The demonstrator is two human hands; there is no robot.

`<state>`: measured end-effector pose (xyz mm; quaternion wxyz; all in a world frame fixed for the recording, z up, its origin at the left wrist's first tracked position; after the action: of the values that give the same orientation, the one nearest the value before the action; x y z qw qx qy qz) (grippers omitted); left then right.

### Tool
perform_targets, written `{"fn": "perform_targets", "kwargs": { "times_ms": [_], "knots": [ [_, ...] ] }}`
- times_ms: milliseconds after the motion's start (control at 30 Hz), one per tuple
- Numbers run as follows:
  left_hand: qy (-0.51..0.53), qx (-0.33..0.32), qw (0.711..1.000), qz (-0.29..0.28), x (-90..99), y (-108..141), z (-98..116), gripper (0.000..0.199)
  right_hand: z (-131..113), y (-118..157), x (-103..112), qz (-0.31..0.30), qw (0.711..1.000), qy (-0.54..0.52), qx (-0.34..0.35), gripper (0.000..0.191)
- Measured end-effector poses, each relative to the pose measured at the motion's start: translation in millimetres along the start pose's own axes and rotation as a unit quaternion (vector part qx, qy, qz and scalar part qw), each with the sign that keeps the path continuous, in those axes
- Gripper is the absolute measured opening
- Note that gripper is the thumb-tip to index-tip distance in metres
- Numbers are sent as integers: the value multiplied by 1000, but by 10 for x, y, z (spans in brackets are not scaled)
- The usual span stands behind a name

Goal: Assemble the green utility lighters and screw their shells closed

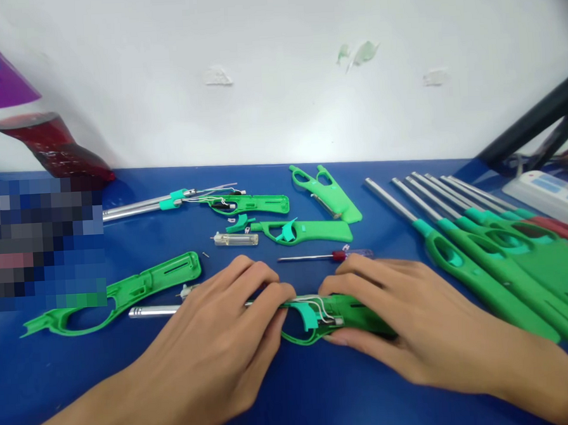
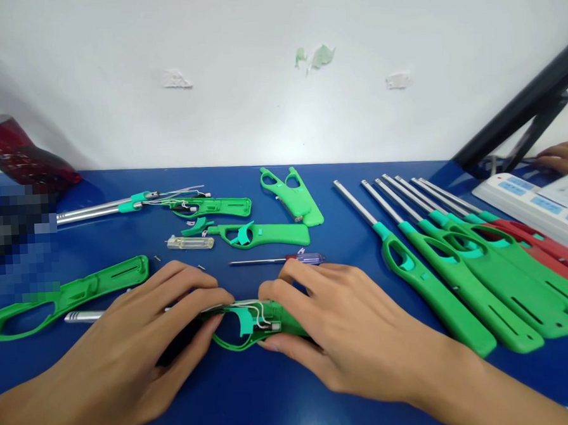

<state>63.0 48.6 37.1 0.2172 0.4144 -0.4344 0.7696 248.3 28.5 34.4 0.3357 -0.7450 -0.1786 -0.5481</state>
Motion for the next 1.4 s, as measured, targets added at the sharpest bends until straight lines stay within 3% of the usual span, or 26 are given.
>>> {"fn": "perform_targets", "kwargs": {
  "times_ms": [400,733,1033,1167,1400],
  "knots": [
    [-4,4,1000,1,-2,16,1,18,-3,-47,17,9,1000,0,7,21],
    [4,-17,1000,6,27,6,26,26,13,-27,55,69,997,20,1,12],
    [-25,-25,999,21,39,19,58,26,5,-37,58,62,998,21,-3,13],
    [-74,-17,996,36,133,-36,-71,24,10,-32,56,65,998,21,-1,14],
    [-169,46,983,51,285,-78,-500,29,-3,-21,71,70,997,29,5,15]
  ]
}}
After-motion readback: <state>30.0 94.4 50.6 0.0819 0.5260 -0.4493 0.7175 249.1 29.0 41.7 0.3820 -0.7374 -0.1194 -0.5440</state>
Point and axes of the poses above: each hand's wrist, its own y-axis away from the middle knuckle, its own x-axis out of the back of the hand, z = x × y, the point moved 7 cm from there along -y, towards the middle knuckle, and after that the axes turned 5 degrees about z, right-handed, at the moved point
